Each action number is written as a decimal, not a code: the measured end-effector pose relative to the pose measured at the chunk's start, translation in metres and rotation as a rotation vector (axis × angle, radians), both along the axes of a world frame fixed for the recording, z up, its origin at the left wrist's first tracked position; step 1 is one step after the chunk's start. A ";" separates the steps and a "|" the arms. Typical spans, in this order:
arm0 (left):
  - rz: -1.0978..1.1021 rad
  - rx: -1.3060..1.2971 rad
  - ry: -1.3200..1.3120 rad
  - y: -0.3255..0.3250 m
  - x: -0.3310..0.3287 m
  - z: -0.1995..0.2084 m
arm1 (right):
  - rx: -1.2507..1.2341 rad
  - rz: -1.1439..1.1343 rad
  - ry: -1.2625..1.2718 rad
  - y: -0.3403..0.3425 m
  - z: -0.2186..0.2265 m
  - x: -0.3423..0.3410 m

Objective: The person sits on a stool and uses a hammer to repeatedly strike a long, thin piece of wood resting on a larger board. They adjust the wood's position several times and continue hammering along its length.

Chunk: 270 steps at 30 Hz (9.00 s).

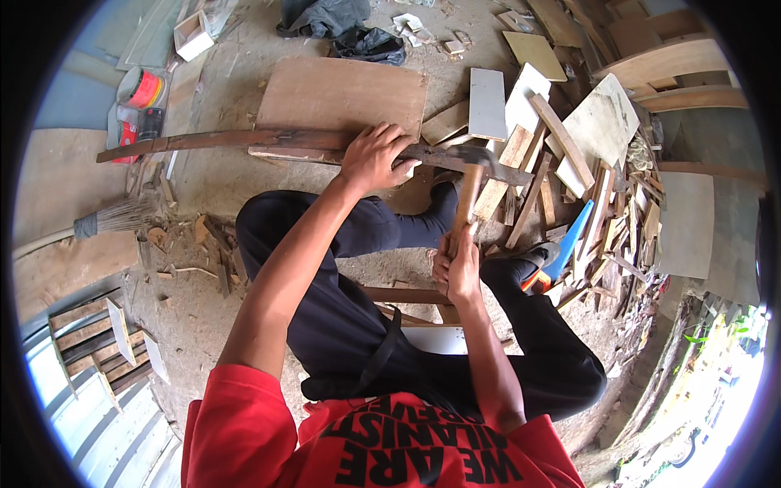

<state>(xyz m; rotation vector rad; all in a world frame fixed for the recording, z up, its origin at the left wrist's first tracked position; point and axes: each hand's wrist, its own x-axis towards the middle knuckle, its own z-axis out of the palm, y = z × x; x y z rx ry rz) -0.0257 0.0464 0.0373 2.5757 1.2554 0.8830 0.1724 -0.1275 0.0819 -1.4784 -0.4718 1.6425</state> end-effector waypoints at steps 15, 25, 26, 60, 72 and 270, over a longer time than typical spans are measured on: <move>0.021 0.067 0.028 0.004 0.003 -0.001 | 0.128 0.245 -0.707 0.014 -0.010 -0.008; -0.014 -0.014 0.052 0.004 0.002 0.003 | 0.116 0.054 -0.229 0.003 0.005 -0.014; -0.025 -0.020 0.065 0.005 0.001 0.003 | 0.135 -0.041 -0.152 -0.002 0.009 -0.016; 0.169 -0.659 -0.129 -0.077 0.085 -0.082 | 0.246 -0.286 -0.783 -0.043 -0.044 0.036; 0.650 -0.696 0.011 -0.049 0.129 -0.190 | 0.002 -0.428 -0.433 -0.081 -0.046 0.035; 0.425 -0.216 -0.038 0.003 0.014 0.008 | 0.908 0.375 -0.720 0.147 0.114 0.077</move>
